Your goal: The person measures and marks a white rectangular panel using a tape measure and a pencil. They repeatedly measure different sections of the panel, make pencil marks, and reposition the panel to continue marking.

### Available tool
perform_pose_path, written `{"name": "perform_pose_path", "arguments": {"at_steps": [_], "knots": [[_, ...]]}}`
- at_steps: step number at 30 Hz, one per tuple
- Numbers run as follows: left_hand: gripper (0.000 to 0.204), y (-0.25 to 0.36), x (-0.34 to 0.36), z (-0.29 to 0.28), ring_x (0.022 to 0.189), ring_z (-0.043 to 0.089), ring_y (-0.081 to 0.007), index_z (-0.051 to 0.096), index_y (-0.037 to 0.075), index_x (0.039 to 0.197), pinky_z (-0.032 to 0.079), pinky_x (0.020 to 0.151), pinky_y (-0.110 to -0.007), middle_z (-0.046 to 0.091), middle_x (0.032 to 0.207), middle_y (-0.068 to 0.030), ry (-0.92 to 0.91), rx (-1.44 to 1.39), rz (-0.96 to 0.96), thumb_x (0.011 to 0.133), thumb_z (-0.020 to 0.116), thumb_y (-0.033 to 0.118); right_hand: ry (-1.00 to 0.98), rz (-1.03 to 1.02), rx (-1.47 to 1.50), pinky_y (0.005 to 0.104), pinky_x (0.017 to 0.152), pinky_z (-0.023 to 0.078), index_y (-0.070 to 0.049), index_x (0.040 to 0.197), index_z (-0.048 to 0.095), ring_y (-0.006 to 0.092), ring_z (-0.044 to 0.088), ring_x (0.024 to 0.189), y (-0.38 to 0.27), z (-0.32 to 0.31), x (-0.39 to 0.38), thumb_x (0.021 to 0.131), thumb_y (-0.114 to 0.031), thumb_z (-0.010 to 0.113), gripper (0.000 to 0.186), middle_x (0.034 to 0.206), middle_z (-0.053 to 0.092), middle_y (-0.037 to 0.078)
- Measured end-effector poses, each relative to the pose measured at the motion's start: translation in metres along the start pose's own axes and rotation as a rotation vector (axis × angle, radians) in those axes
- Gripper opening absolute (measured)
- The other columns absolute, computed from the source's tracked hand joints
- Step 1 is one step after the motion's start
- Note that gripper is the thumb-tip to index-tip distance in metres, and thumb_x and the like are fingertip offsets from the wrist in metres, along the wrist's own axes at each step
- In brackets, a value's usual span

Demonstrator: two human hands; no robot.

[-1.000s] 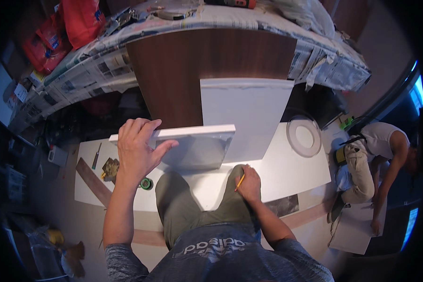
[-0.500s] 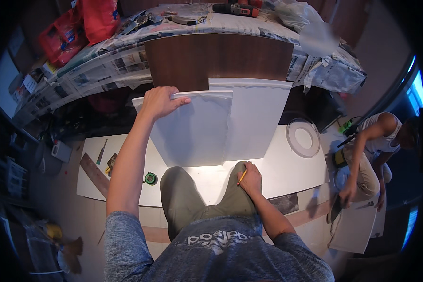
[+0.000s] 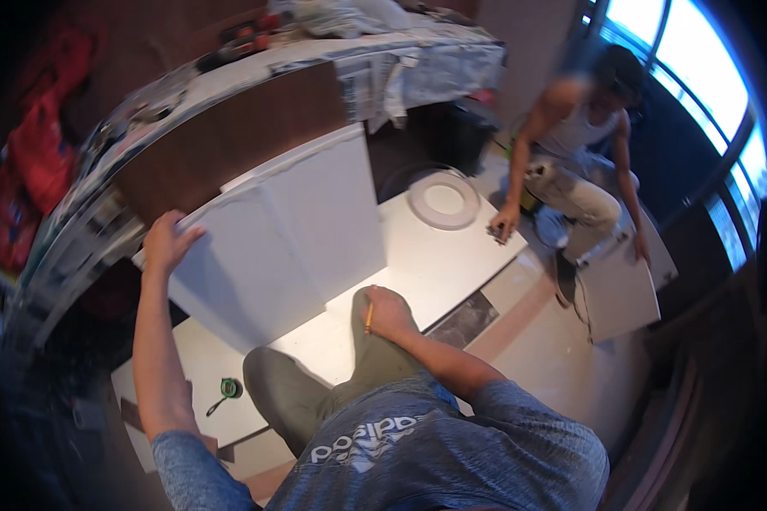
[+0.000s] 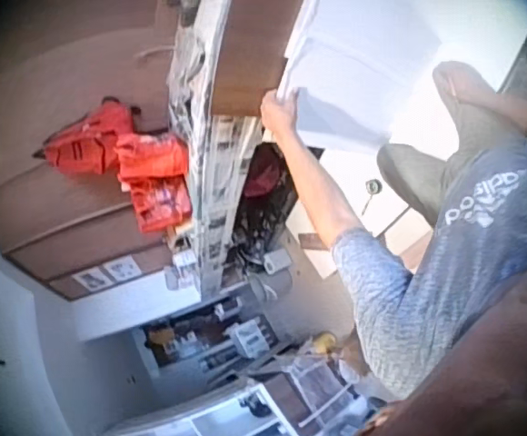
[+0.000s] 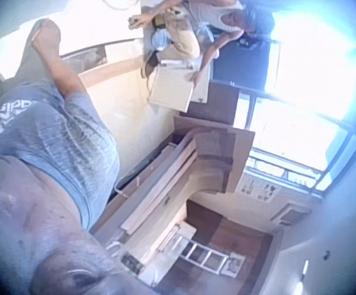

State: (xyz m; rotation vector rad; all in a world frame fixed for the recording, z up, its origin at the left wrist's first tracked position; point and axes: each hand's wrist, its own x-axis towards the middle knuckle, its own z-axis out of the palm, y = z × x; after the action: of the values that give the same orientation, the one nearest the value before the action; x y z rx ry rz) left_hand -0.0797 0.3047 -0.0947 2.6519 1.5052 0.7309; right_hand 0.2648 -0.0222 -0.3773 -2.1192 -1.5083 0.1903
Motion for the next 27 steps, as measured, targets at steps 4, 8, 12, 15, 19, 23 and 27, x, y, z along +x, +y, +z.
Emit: {"name": "perform_pose_path", "arguments": {"at_steps": [4,8,12,15,19,23,27], "knots": [[0.055,0.014,-0.007,-0.008,0.112,0.071,-0.0396,0.071,0.005,0.116,0.056,0.093,-0.048,0.075,0.115,-0.0181,-0.007,0.016,-0.046,0.083,0.092,0.044,-0.064,0.062,0.026,0.0516,0.118,0.048,-0.001,0.140,0.062,0.0406,0.060,0.139,0.001,0.002,0.000,0.093,-0.033,0.071,0.058,0.147,0.065,0.024],[0.055,0.020,-0.004,-0.011,0.112,0.072,-0.0412,0.070,0.005,0.118,0.055,0.094,-0.050,0.075,0.118,-0.0205,-0.061,0.011,-0.091,0.085,0.092,0.043,-0.080,0.075,0.016,0.0546,0.113,0.048,-0.004,0.140,0.061,0.0391,0.058,0.140,0.003,0.006,0.002,0.095,-0.032,0.070,0.054,0.146,0.065,0.021],[0.057,0.015,0.000,-0.003,0.115,0.071,-0.0447,0.070,0.003,0.122,0.055,0.097,-0.051,0.075,0.120,-0.0218,-0.021,0.100,-0.014,0.089,0.088,0.046,-0.058,0.050,0.034,0.0558,0.109,0.049,-0.005,0.138,0.061,0.0381,0.057,0.139,0.006,0.009,-0.001,0.097,-0.031,0.070,0.049,0.142,0.066,0.020],[0.059,0.009,0.000,0.004,0.115,0.070,-0.0448,0.070,0.002,0.123,0.055,0.098,-0.051,0.075,0.120,-0.0217,0.020,0.124,0.042,0.090,0.086,0.048,-0.037,0.055,0.023,0.0562,0.109,0.049,-0.005,0.138,0.061,0.0386,0.057,0.139,0.006,0.011,-0.001,0.095,-0.031,0.071,0.051,0.142,0.066,0.021],[0.058,0.005,0.001,0.003,0.113,0.071,-0.0439,0.071,0.002,0.121,0.056,0.096,-0.051,0.075,0.117,-0.0205,0.005,0.105,0.045,0.090,0.086,0.049,-0.063,0.064,0.010,0.0555,0.115,0.048,-0.006,0.141,0.062,0.0403,0.056,0.144,0.003,0.009,0.000,0.094,-0.031,0.071,0.054,0.150,0.062,0.024],[0.057,0.007,0.005,0.000,0.110,0.073,-0.0414,0.073,0.003,0.119,0.057,0.093,-0.050,0.076,0.115,-0.0193,-0.068,0.074,-0.014,0.088,0.087,0.049,-0.064,0.056,0.013,0.0560,0.115,0.048,-0.006,0.142,0.060,0.0399,0.056,0.144,0.001,0.004,0.000,0.095,-0.031,0.071,0.055,0.152,0.061,0.024],[0.057,0.011,0.004,0.000,0.109,0.074,-0.0391,0.074,0.004,0.118,0.057,0.093,-0.049,0.076,0.115,-0.0183,-0.080,0.029,-0.067,0.087,0.088,0.050,-0.076,0.070,0.038,0.0568,0.114,0.048,-0.005,0.141,0.059,0.0394,0.056,0.143,0.001,0.003,0.002,0.095,-0.031,0.071,0.054,0.152,0.062,0.022]]}}
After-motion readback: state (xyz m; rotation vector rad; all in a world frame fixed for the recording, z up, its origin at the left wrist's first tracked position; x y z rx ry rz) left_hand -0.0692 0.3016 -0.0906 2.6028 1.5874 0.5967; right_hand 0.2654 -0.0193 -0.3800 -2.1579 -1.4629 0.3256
